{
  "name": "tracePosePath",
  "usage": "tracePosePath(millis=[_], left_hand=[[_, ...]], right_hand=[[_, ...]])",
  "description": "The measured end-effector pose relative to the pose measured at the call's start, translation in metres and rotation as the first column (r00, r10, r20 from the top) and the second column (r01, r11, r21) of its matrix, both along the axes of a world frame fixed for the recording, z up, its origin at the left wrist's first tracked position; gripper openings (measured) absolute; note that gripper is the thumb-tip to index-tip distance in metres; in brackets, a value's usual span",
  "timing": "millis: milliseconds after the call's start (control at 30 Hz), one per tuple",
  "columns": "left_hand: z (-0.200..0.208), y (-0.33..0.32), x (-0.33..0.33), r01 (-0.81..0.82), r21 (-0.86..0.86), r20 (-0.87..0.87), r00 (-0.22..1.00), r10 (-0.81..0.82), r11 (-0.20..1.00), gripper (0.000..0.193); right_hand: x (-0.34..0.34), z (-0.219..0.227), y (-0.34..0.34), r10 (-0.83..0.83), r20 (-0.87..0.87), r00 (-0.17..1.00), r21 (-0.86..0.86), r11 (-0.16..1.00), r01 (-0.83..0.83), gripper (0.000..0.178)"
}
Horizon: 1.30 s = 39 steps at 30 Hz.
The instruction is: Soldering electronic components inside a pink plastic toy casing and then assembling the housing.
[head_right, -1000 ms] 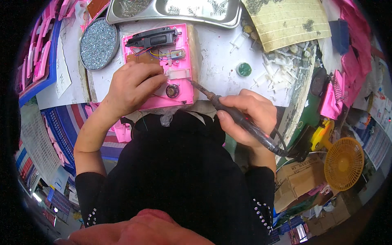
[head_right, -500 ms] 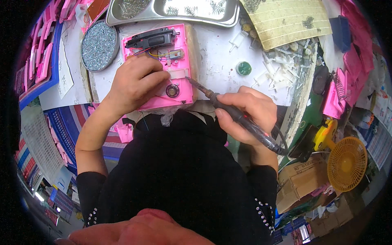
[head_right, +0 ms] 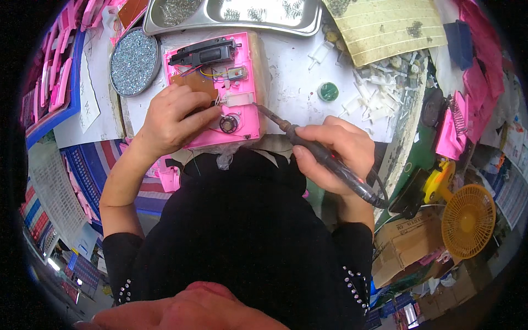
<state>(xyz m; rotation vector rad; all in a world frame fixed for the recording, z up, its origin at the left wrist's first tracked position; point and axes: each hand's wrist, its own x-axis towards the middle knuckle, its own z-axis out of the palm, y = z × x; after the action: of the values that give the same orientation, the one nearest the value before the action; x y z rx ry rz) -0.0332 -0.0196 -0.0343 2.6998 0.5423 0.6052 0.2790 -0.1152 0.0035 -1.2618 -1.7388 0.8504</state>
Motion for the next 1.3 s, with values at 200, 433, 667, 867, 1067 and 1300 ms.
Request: tracePosePath(millis=[200, 433, 667, 867, 1067, 1300], left_hand=[[0.004, -0.007, 0.011, 0.073, -0.077, 0.070, 0.995, -0.068, 0.994, 0.037], [0.003, -0.003, 0.020, 0.149, -0.032, -0.075, 0.986, -0.151, 0.988, 0.029], [0.018, -0.005, 0.035, 0.052, -0.181, -0.058, 0.996, -0.063, 0.982, 0.028], [0.024, -0.007, 0.047, 0.006, -0.205, -0.131, 0.991, -0.034, 0.979, 0.026], [0.012, -0.012, 0.033, 0.000, -0.158, -0.125, 0.992, -0.020, 0.987, 0.030], [0.005, -0.024, -0.009, -0.324, -0.176, 0.146, 0.925, 0.350, 0.930, 0.037]], right_hand=[[0.003, 0.003, -0.003, -0.009, 0.015, 1.000, -0.016, 1.000, 0.010, 0.029], [0.019, 0.004, -0.015, -0.132, 0.022, 0.991, 0.008, 0.991, 0.132, 0.023], [0.119, 0.024, -0.058, -0.754, -0.269, 0.599, 0.227, 0.555, 0.800, 0.009], [0.258, 0.019, -0.091, -0.842, -0.461, 0.281, 0.167, 0.228, 0.959, 0.004], [0.259, -0.009, -0.045, -0.941, -0.282, 0.186, -0.148, 0.234, 0.961, 0.019], [0.084, -0.046, -0.055, -0.748, -0.465, 0.473, -0.378, 0.651, 0.658, 0.034]])
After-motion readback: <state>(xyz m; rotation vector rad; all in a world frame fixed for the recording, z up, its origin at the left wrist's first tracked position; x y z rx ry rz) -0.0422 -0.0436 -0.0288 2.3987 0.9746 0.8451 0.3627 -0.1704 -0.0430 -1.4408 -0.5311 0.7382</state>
